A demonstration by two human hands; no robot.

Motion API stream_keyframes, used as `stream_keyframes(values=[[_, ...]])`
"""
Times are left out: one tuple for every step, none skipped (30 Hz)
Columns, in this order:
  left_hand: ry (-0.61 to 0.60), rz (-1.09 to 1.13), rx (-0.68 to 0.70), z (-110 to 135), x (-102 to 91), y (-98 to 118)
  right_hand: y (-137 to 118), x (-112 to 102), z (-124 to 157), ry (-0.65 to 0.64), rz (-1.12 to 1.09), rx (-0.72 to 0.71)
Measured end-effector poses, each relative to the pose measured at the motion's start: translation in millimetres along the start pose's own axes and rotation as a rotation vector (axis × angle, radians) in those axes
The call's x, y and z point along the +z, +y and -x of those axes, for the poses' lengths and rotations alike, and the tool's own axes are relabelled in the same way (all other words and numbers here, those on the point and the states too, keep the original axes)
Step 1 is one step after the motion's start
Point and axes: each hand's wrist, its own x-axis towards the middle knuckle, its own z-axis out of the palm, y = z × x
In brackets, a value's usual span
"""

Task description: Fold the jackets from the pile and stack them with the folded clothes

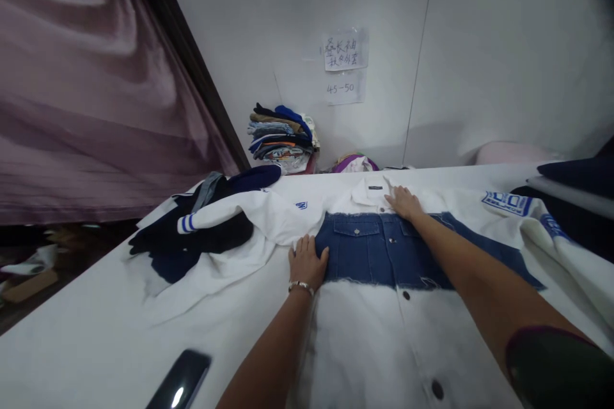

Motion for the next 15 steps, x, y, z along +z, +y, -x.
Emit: stream_keyframes(values=[[0.000,0.004,0.002,0.2,-0.5,0.4,-0.1,-1.8,10.0,0.013,0.016,-0.017],[0.001,0.006,0.005,0.4,-0.9,0.7,-0.4,-3.9,20.2,0.023,0.039,-0.047],[0.002,0.009,0.006,0.5,-1.2,0.9,-1.2,-6.4,30.0,0.032,0.065,-0.089],[0.003,0.011,0.006,0.5,-1.2,1.0,-3.0,-9.6,38.5,0.040,0.091,-0.134],[0.004,0.014,0.006,0.5,-1.1,1.1,-6.2,-13.5,45.3,0.045,0.113,-0.174],[0.003,0.017,0.006,0.5,-0.9,1.1,-11.2,-17.8,50.0,0.045,0.126,-0.207],[0.004,0.020,0.004,0.3,-0.5,1.1,-18.1,-22.2,52.7,0.039,0.131,-0.232],[0.005,0.024,0.003,0.2,-0.1,1.1,-26.7,-26.0,53.6,0.031,0.133,-0.257],[0.007,0.027,0.002,0.0,0.4,1.1,-36.9,-28.8,53.2,0.019,0.134,-0.287],[0.008,0.032,0.002,-0.2,0.9,1.0,-48.1,-29.8,51.9,0.002,0.136,-0.320],[0.006,0.037,0.000,-0.4,1.3,1.0,-59.7,-28.9,50.4,-0.022,0.140,-0.352],[0.005,0.041,-0.001,-0.4,1.5,1.0,-71.0,-25.9,49.0,-0.052,0.146,-0.379],[0.003,0.046,-0.002,-0.3,1.5,1.0,-81.2,-21.1,48.1,-0.089,0.154,-0.399],[-0.001,0.049,-0.002,-0.2,1.4,1.1,-89.9,-14.9,47.9,-0.129,0.161,-0.409],[-0.005,0.051,-0.002,0.0,1.1,1.2,-96.7,-8.1,48.4,-0.165,0.167,-0.413]])
